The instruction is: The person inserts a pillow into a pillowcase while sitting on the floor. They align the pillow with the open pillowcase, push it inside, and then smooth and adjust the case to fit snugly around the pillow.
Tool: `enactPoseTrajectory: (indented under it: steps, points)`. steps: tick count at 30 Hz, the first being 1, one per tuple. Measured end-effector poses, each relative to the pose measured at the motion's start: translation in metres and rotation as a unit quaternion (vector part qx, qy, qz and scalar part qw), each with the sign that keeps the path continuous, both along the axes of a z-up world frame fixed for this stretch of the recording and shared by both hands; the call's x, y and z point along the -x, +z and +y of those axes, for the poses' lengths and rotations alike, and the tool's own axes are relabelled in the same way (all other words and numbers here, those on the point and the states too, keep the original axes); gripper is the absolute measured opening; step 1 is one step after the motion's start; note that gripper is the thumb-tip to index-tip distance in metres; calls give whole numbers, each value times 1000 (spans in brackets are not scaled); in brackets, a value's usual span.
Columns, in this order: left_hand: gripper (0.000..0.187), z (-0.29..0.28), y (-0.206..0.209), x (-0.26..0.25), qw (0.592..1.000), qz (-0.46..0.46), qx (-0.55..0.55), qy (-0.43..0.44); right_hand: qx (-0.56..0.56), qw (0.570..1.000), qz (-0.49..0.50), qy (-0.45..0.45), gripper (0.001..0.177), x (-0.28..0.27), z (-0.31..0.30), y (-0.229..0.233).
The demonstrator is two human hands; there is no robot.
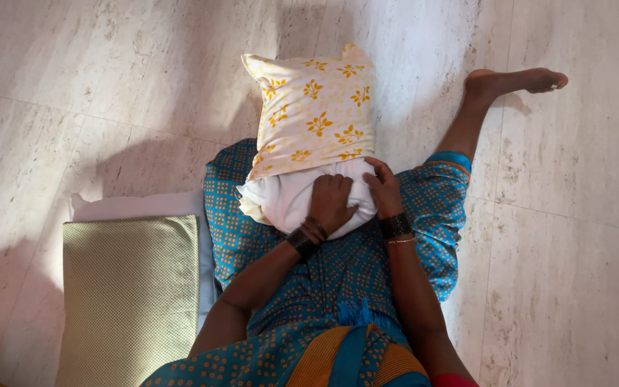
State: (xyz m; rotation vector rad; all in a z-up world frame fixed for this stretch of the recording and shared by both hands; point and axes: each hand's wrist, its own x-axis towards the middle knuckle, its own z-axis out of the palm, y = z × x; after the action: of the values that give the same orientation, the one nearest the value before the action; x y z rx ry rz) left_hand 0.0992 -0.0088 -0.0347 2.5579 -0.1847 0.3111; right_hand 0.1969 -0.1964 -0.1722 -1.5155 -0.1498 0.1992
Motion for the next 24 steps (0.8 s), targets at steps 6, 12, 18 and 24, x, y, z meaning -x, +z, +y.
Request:
enactPoseTrajectory:
  steps: [6, 12, 18, 24]
  points:
    - [51, 61, 29, 9, 977, -123, 176, -18, 77, 988, -117, -72, 45, 1, 28, 33]
    - [59, 85, 89, 28, 966, -135, 217, -30, 126, 948, -245, -156, 21, 8, 76, 116]
    - [83, 89, 114, 48, 985, -93, 135, -57, 114, 953, -277, -37, 19, 16, 96, 186]
    - [58, 65, 23, 27, 973, -110, 190, 75, 147, 900, -397, 106, 24, 65, 113, 245]
